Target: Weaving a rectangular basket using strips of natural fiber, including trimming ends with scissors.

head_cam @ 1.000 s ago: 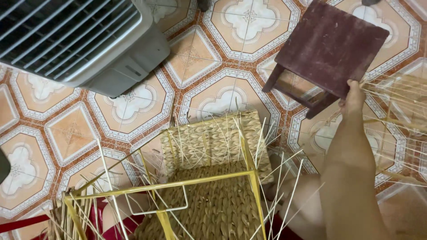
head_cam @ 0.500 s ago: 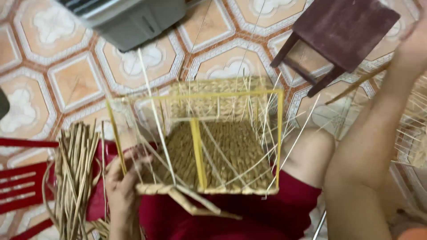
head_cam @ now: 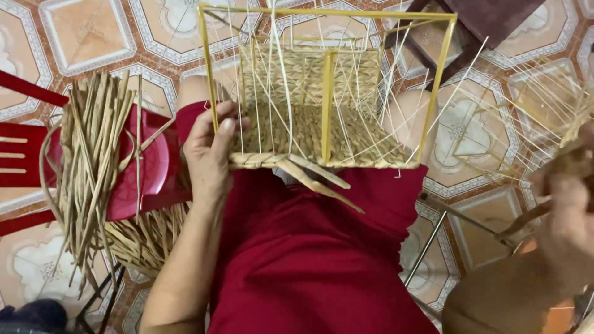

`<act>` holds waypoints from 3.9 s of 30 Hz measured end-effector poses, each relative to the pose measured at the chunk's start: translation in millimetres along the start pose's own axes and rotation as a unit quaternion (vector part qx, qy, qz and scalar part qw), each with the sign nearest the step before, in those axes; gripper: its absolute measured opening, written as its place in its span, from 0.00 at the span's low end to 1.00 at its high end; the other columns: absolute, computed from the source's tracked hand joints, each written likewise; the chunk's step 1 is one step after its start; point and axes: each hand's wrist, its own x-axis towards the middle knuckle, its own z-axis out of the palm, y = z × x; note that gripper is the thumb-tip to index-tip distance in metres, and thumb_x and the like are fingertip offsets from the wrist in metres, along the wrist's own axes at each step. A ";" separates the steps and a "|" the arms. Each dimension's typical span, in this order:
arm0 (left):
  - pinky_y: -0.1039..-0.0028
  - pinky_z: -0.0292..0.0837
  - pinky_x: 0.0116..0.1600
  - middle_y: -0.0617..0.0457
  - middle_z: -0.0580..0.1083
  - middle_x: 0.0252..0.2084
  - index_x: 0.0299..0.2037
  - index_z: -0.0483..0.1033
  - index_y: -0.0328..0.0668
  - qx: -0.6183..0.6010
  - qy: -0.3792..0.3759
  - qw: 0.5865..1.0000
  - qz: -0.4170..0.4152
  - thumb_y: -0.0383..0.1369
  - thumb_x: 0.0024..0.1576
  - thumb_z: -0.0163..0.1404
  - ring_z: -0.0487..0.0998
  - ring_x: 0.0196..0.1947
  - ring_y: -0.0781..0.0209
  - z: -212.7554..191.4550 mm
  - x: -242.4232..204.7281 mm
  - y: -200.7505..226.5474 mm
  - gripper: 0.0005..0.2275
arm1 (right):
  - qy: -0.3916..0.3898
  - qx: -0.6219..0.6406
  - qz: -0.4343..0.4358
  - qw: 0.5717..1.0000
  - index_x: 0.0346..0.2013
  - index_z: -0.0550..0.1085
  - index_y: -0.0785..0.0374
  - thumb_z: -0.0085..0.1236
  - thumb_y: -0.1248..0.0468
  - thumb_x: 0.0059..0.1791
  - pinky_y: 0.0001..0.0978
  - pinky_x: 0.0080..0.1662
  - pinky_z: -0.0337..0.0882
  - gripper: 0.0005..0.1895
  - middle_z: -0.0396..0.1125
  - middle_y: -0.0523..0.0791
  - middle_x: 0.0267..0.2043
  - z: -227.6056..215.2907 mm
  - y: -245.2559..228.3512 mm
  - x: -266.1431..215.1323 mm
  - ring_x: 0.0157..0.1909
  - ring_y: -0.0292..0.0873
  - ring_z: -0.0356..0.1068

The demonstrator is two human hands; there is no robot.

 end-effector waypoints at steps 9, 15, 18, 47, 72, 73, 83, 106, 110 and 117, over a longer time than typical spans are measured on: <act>0.67 0.69 0.55 0.52 0.76 0.50 0.53 0.78 0.41 0.434 0.037 0.837 0.330 0.29 0.65 0.58 0.75 0.51 0.55 17.7 -36.9 45.2 0.09 | -0.178 0.001 0.000 0.984 0.56 0.70 0.75 0.58 0.79 0.51 0.25 0.54 0.75 0.18 0.73 0.50 0.50 74.6 54.5 -73.6 0.50 0.38 0.75; 0.68 0.68 0.42 0.55 0.73 0.38 0.45 0.82 0.44 0.490 -0.074 0.805 0.326 0.30 0.59 0.63 0.72 0.39 0.59 51.8 -46.4 52.1 0.07 | -0.196 -0.039 -0.028 0.979 0.50 0.74 0.72 0.60 0.77 0.52 0.22 0.49 0.73 0.12 0.72 0.47 0.47 118.8 45.7 -59.6 0.47 0.35 0.74; 0.67 0.68 0.39 0.53 0.70 0.35 0.45 0.83 0.42 0.524 -0.081 0.791 0.306 0.30 0.57 0.64 0.70 0.36 0.57 65.8 -42.6 54.5 0.08 | -0.188 -0.080 -0.056 0.977 0.47 0.75 0.70 0.60 0.77 0.53 0.23 0.47 0.72 0.08 0.72 0.46 0.44 126.7 51.9 -54.0 0.43 0.35 0.73; 0.74 0.75 0.42 0.59 0.81 0.43 0.40 0.77 0.42 0.398 -0.180 0.876 0.205 0.26 0.59 0.59 0.77 0.38 0.64 46.5 -40.3 52.9 0.04 | -0.246 -0.126 -0.026 0.961 0.39 0.76 0.65 0.64 0.73 0.52 0.23 0.36 0.72 0.05 0.72 0.41 0.40 129.0 49.8 -48.9 0.36 0.32 0.72; 0.70 0.76 0.55 0.49 0.72 0.63 0.39 0.77 0.39 0.356 -0.279 0.848 0.278 0.28 0.58 0.61 0.76 0.53 0.59 31.0 -32.9 61.9 0.05 | -0.337 -0.228 -0.185 0.895 0.44 0.81 0.57 0.67 0.59 0.48 0.40 0.42 0.59 0.11 0.67 0.42 0.31 193.5 20.6 -17.4 0.38 0.43 0.66; 0.70 0.75 0.55 0.48 0.73 0.63 0.38 0.77 0.39 0.368 -0.285 0.835 0.294 0.28 0.57 0.61 0.75 0.53 0.59 32.7 -32.7 63.6 0.05 | -0.322 -0.244 -0.198 0.893 0.40 0.81 0.56 0.68 0.59 0.48 0.40 0.43 0.59 0.08 0.66 0.41 0.31 195.3 19.7 -18.9 0.39 0.43 0.66; 0.71 0.80 0.37 0.47 0.79 0.36 0.45 0.68 0.36 0.406 -0.208 0.872 0.178 0.24 0.64 0.53 0.83 0.33 0.59 55.5 -24.6 60.5 0.05 | -0.201 -0.259 -0.258 0.909 0.48 0.77 0.59 0.67 0.60 0.52 0.41 0.52 0.59 0.13 0.68 0.42 0.46 167.6 8.4 -52.4 0.50 0.45 0.66; 0.79 0.82 0.30 0.50 0.76 0.35 0.45 0.66 0.36 0.264 -0.323 0.907 -0.052 0.25 0.68 0.43 0.84 0.29 0.67 52.5 -15.4 44.8 0.01 | -0.371 -0.297 -0.032 0.879 0.57 0.78 0.54 0.63 0.61 0.54 0.36 0.29 0.70 0.16 0.74 0.44 0.28 183.8 30.3 -12.2 0.22 0.42 0.71; 0.79 0.83 0.30 0.52 0.79 0.38 0.44 0.66 0.37 0.241 -0.307 0.913 -0.118 0.27 0.68 0.42 0.84 0.27 0.68 63.5 -2.5 57.2 0.02 | -0.252 -0.036 0.038 0.966 0.41 0.79 0.60 0.62 0.66 0.53 0.31 0.30 0.73 0.03 0.74 0.42 0.27 183.5 55.1 -30.6 0.26 0.37 0.73; 0.79 0.78 0.28 0.51 0.78 0.26 0.41 0.77 0.38 0.426 -0.291 0.853 -0.084 0.29 0.65 0.47 0.79 0.20 0.68 93.6 -6.7 61.5 0.06 | -0.241 -0.189 -0.221 0.926 0.46 0.80 0.63 0.69 0.63 0.49 0.31 0.31 0.70 0.12 0.73 0.42 0.30 153.6 12.8 -25.6 0.28 0.37 0.71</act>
